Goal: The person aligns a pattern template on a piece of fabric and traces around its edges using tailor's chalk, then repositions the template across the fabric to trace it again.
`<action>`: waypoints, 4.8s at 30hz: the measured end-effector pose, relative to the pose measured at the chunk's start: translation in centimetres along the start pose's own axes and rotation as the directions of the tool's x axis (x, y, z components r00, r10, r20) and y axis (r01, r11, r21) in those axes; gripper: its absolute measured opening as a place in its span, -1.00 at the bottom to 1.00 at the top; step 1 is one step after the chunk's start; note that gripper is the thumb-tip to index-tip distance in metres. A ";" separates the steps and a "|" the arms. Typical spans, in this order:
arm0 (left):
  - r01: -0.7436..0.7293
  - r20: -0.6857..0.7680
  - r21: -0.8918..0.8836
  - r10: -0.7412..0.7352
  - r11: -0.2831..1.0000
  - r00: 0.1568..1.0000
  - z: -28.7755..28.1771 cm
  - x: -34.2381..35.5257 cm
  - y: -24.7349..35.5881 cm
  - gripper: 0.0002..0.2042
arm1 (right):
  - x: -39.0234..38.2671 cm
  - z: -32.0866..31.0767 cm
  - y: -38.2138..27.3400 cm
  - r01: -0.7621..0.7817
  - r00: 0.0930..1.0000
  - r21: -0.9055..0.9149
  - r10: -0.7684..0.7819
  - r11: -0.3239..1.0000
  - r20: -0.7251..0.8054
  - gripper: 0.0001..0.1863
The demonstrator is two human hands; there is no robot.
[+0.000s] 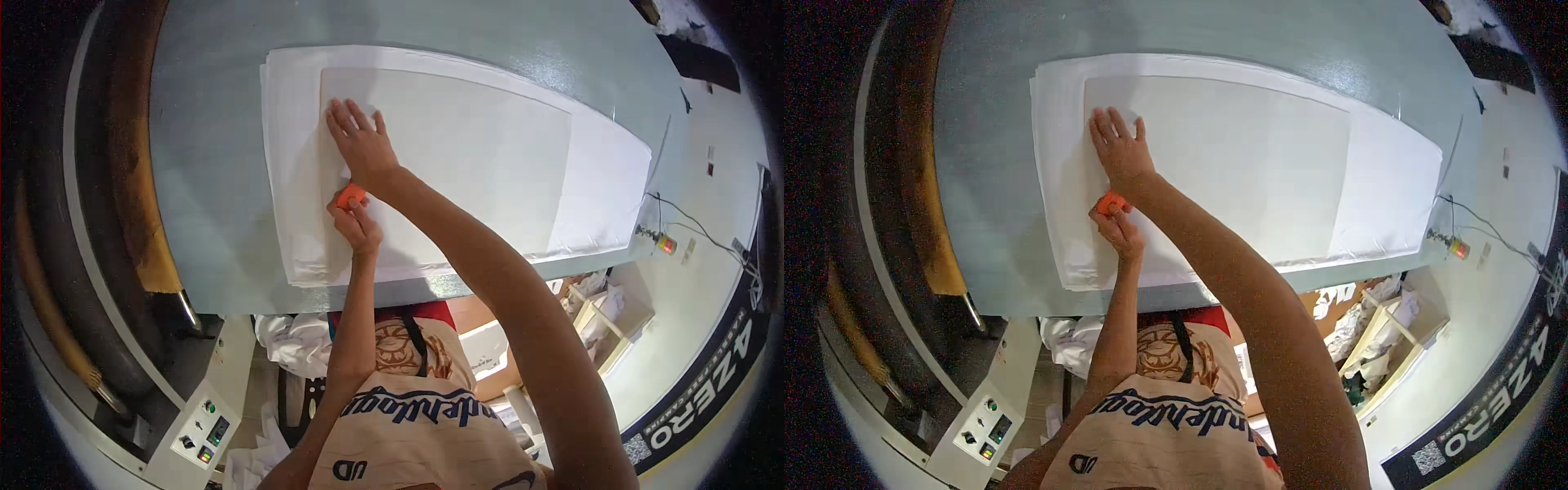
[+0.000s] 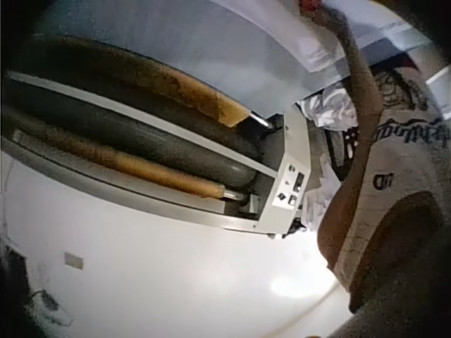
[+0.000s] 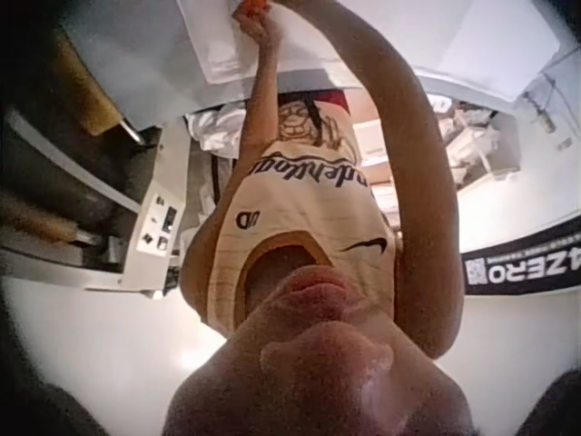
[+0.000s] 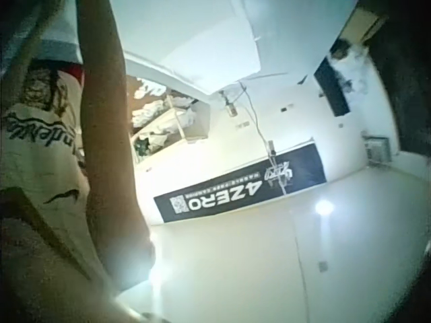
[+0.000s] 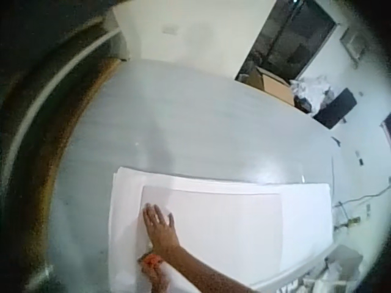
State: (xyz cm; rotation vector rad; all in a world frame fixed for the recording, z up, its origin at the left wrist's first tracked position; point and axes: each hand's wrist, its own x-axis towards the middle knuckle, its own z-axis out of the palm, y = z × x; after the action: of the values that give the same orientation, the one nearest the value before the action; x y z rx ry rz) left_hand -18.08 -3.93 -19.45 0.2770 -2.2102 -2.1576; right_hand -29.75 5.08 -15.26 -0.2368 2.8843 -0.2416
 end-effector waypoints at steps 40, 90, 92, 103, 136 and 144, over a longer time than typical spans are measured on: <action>0.031 -0.015 0.031 -0.031 0.999 0.999 3.2 2.9 3.6 -0.84 | 4.6 -6.3 12.7 -0.976 0.143 0.214 0.871 0.045 0.470 0.78; -0.891 0.938 0.347 -0.134 0.294 0.321 7.6 35.6 13.3 -0.88 | 6.0 -2.2 16.1 -0.927 0.267 0.336 0.923 0.168 0.276 0.78; -0.887 0.915 0.399 -0.164 0.232 0.369 6.8 35.8 14.7 -0.85 | 5.9 -2.3 16.2 -0.929 0.262 0.331 0.922 0.162 0.284 0.78; -0.823 0.918 0.312 0.071 0.475 0.389 9.3 33.3 10.3 -0.89 | 6.2 -1.1 15.9 -0.919 0.282 0.353 0.918 0.175 0.278 0.75; -0.036 0.485 -0.031 0.047 0.999 0.873 15.1 20.6 3.0 -0.86 | 5.9 -3.9 16.4 -0.940 0.266 0.279 0.933 0.196 0.242 0.74; -0.157 0.471 0.069 0.107 0.985 0.876 14.7 20.9 3.7 -0.85 | 5.2 -4.7 16.0 -0.900 0.245 0.409 0.951 0.152 0.187 0.68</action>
State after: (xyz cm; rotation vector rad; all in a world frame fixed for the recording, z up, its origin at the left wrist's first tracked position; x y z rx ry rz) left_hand -41.29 7.41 -18.19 -0.4321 -2.4888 -2.2136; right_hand -38.12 20.42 -14.79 1.6929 2.3158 -0.6367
